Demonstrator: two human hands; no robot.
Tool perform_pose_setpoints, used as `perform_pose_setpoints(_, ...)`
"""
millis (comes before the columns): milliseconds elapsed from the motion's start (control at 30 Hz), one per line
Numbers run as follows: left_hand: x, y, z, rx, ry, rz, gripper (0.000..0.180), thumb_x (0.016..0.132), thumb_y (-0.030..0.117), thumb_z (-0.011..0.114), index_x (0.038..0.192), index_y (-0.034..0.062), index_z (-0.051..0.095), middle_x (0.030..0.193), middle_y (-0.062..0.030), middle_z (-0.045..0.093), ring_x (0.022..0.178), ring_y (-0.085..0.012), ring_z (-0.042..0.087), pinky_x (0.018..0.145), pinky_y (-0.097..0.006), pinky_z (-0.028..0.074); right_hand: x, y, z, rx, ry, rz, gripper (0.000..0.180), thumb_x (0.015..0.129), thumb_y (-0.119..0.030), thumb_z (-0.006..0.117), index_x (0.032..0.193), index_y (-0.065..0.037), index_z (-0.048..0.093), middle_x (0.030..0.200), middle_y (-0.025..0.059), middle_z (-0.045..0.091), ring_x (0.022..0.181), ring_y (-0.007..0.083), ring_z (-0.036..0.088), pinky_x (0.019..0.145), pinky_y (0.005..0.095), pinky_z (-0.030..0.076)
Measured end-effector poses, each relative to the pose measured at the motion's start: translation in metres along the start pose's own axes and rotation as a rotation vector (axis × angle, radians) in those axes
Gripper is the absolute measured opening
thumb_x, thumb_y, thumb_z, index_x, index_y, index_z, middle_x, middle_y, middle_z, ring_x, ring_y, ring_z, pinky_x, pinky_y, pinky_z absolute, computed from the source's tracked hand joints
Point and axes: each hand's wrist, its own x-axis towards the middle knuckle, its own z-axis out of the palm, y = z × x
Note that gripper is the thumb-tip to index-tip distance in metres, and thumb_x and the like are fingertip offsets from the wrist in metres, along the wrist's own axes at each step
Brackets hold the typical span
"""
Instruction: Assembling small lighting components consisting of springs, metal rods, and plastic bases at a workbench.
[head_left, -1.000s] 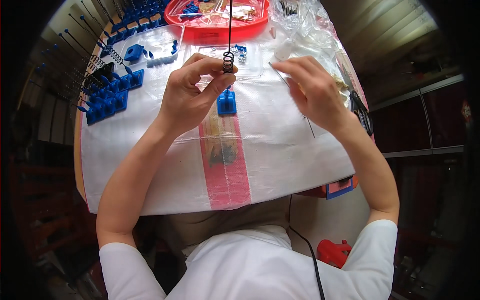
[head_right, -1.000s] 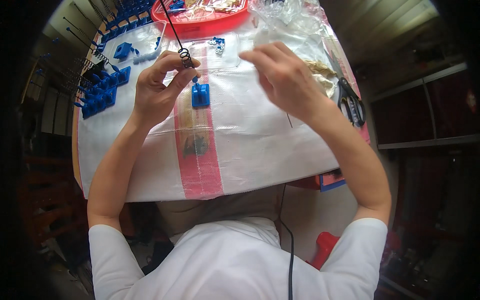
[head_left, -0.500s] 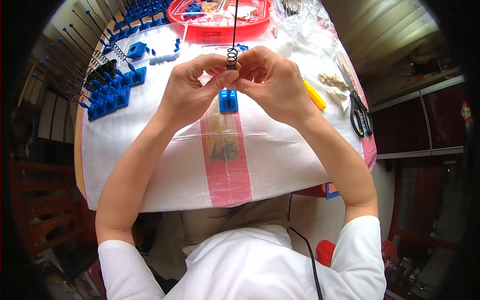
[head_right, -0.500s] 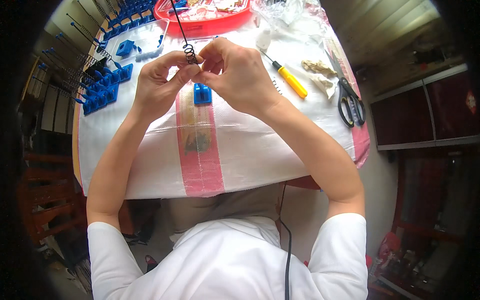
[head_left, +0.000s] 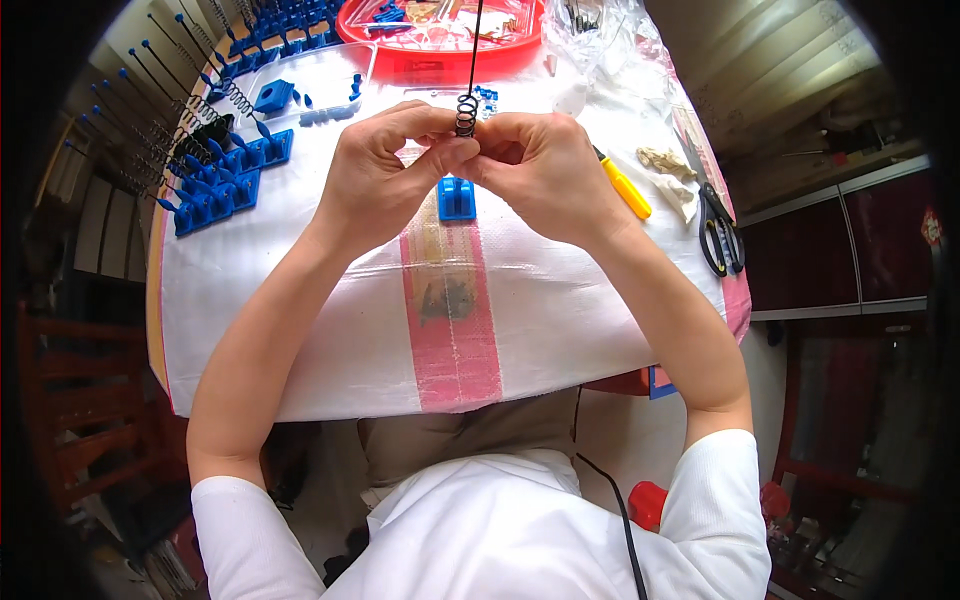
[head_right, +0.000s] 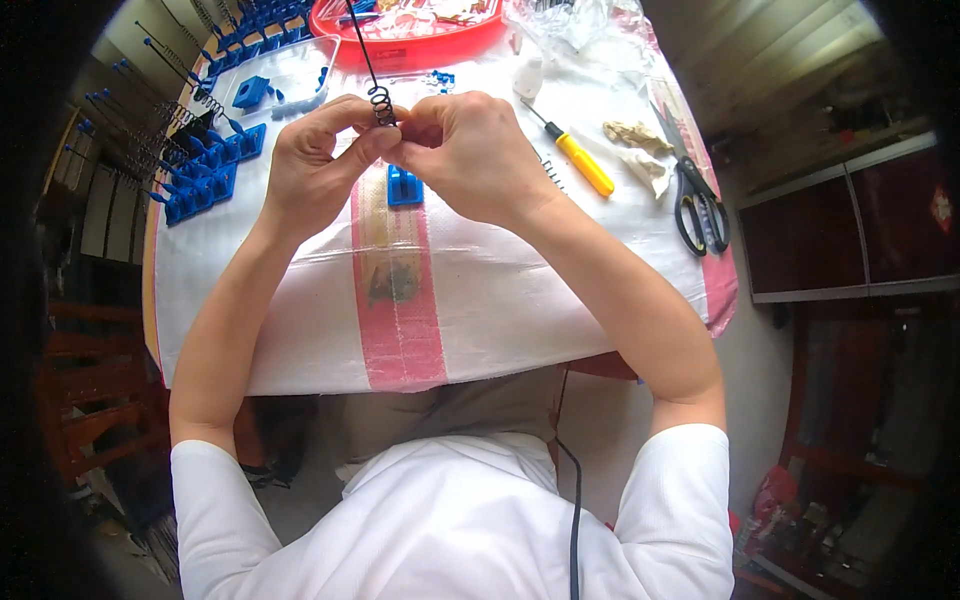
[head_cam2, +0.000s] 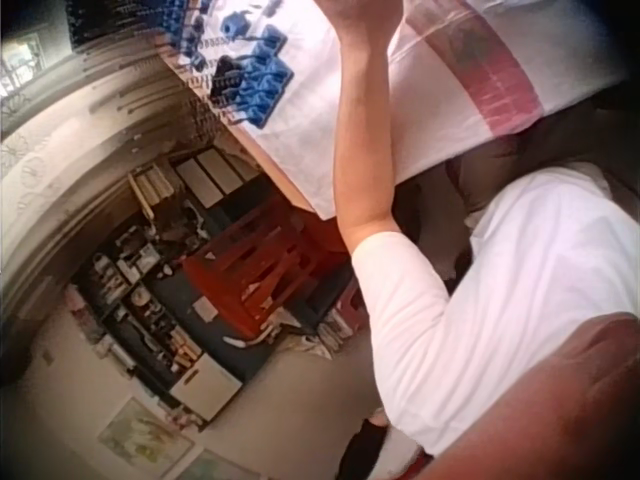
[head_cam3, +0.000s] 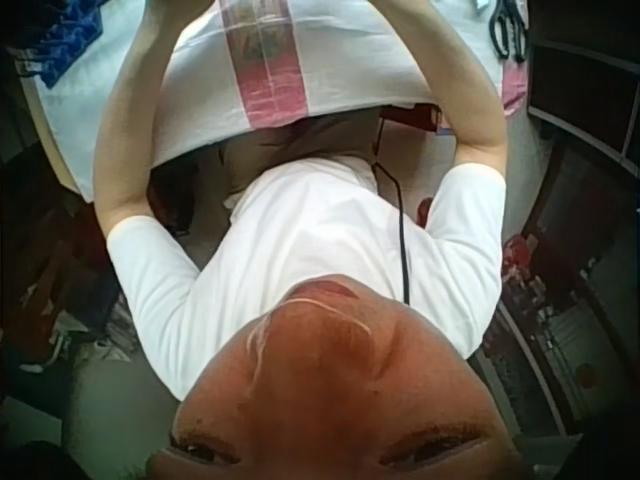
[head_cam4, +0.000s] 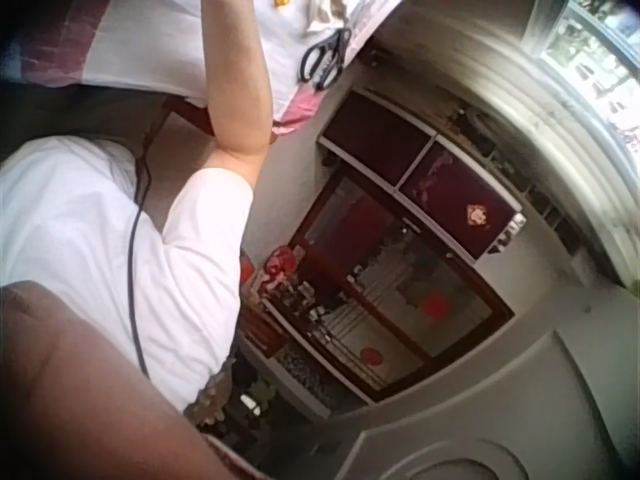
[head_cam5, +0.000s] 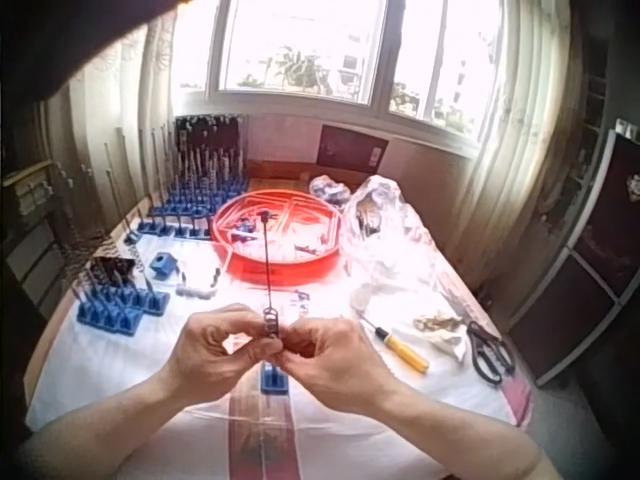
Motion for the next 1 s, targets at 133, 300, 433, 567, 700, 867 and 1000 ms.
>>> perform_pose_setpoints(133,0.000,-0.002,-0.001,0.055,0.026,0.031,0.015,0.085,0.006,0.074,0.100,0.0020,0.073,0.089,-0.0037,0.068,0.083,-0.0122,0.060,0.075,-0.027,0.049,-0.001,-0.002,0.000,-0.017,-0.021,-0.001,0.020,0.088,-0.016,0.072,0.097,0.002,0.073,0.081,0.0063,0.072,0.075,0.0090,0.065,0.068,0.0252,0.053)
perform_pose_setpoints(300,0.002,-0.004,-0.002,0.107,0.045,0.054,0.018,0.084,0.009,0.076,0.102,0.0056,0.076,0.088,-0.0027,0.067,0.082,-0.0121,0.055,0.074,-0.026,0.047,-0.003,0.001,0.004,0.043,0.019,-0.055,0.016,0.089,-0.012,0.070,0.096,0.002,0.072,0.081,0.0060,0.072,0.075,0.0084,0.066,0.067,0.0240,0.053)
perform_pose_setpoints(433,0.001,-0.008,-0.003,0.001,0.032,-0.006,0.019,0.083,0.009,0.076,0.103,0.0063,0.076,0.086,-0.0020,0.065,0.083,-0.0115,0.055,0.075,-0.027,0.046,-0.004,0.005,0.008,0.052,0.066,-0.086,0.021,0.086,-0.018,0.071,0.092,0.001,0.073,0.079,0.0132,0.073,0.070,0.0173,0.072,0.066,0.0295,0.055)
perform_pose_setpoints(567,0.001,-0.008,-0.004,0.042,-0.008,0.018,0.030,0.085,0.015,0.076,0.113,0.0061,0.072,0.091,-0.0024,0.065,0.086,-0.0111,0.055,0.078,-0.027,0.046,-0.004,0.004,0.004,0.033,0.053,-0.070,0.020,0.086,-0.017,0.072,0.092,0.002,0.073,0.077,0.0115,0.073,0.069,0.0146,0.071,0.066,0.0285,0.055)
perform_pose_setpoints(700,0.002,-0.011,-0.007,-0.117,0.006,-0.047,0.041,0.089,0.014,0.063,0.128,0.0039,0.060,0.105,-0.0074,0.064,0.098,-0.0140,0.058,0.089,-0.029,0.046,-0.004,0.007,0.000,0.028,0.055,-0.061,0.018,0.084,-0.016,0.074,0.090,0.001,0.073,0.075,0.0087,0.072,0.067,0.0110,0.067,0.064,0.0266,0.054)
perform_pose_setpoints(867,-0.002,-0.023,-0.006,-0.142,-0.087,-0.155,0.046,0.083,0.007,0.051,0.128,-0.0027,0.052,0.123,-0.0139,0.061,0.117,-0.0206,0.056,0.102,-0.036,0.043,-0.003,0.011,-0.007,0.086,0.080,-0.020,0.016,0.084,-0.015,0.074,0.090,0.000,0.073,0.075,0.0057,0.072,0.067,0.0088,0.065,0.063,0.0244,0.052)
perform_pose_setpoints(1000,-0.004,-0.024,-0.001,-0.235,-0.157,-0.275,0.042,0.086,0.008,0.055,0.127,-0.0025,0.053,0.125,-0.0140,0.059,0.118,-0.0210,0.056,0.103,-0.036,0.044,0.000,0.019,-0.013,0.249,0.086,-0.003,0.017,0.085,-0.015,0.075,0.090,0.001,0.072,0.078,0.0053,0.072,0.071,0.0091,0.064,0.064,0.0246,0.051)
